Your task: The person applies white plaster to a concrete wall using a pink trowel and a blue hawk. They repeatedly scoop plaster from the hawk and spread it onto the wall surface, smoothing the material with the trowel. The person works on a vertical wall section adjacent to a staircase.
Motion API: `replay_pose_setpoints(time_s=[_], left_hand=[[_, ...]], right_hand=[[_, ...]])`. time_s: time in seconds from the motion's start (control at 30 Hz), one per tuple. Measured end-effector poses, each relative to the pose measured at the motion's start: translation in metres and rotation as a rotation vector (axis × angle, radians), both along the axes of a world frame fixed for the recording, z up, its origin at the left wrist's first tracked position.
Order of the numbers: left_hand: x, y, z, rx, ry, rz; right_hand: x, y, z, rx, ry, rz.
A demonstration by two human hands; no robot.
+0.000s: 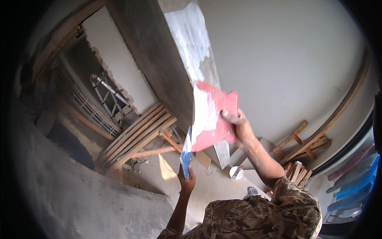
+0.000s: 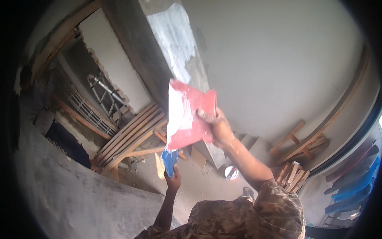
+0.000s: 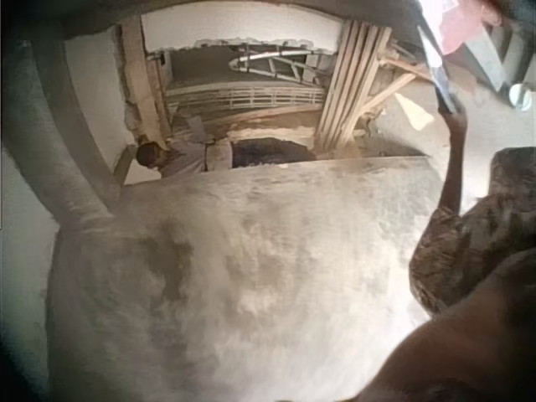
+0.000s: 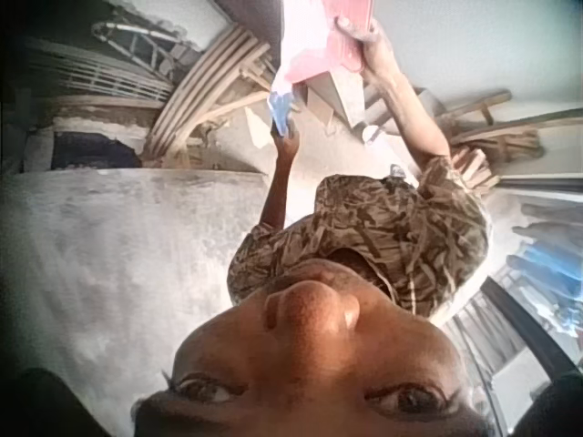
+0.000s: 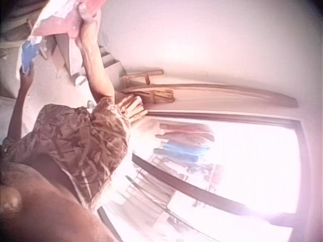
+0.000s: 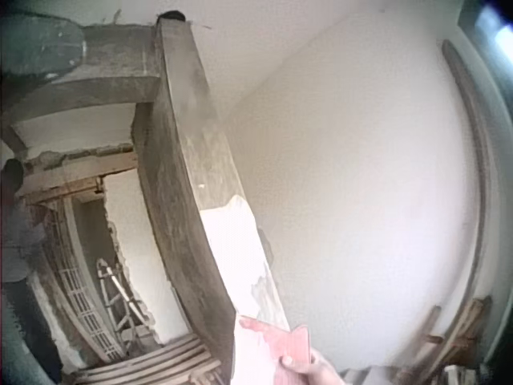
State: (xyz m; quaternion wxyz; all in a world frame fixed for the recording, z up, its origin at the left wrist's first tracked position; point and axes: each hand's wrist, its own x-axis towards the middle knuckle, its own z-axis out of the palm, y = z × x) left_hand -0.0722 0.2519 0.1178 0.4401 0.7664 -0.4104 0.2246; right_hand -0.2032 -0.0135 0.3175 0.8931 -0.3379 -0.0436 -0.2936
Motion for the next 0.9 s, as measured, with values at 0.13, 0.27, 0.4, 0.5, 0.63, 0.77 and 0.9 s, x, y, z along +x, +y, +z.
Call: replay_pose_setpoints(time_s=[0.13, 0.27, 0.4, 0.5, 0.63, 0.77, 0.9], left_hand=[[-0.031, -0.007, -0.013, -0.167, 0.429, 0.117], [-0.033, 0.002, -0.051, -0.293, 0.458, 0.143], [-0.053, -0.018, -0.029, -0.429, 0.637, 0.208], [-0.058, -0.023, -0.025, -0.347, 0.682, 0.229], [-0.067, -0.027, -0.040, -0.416, 0.655, 0.254], [-0.077, -0.035, -0.049, -0.366, 0.658, 0.330], [-0.080, -0.038, -0.050, -0.397, 0.675, 0.353]], right_hand=[[-0.013, -0.113, 0.071, -0.573, 0.106, -0.572], [0.042, -0.190, 0.145, -1.259, -0.263, -1.167], [0.110, -0.232, 0.203, -1.614, -0.316, -1.538], [0.139, -0.245, 0.233, -1.740, -0.348, -1.650], [0.159, -0.252, 0.230, -1.770, -0.349, -1.497], [0.178, -0.239, 0.114, -1.769, -0.331, -1.533], [0.145, -0.228, -0.007, -1.941, -0.259, -1.266]])
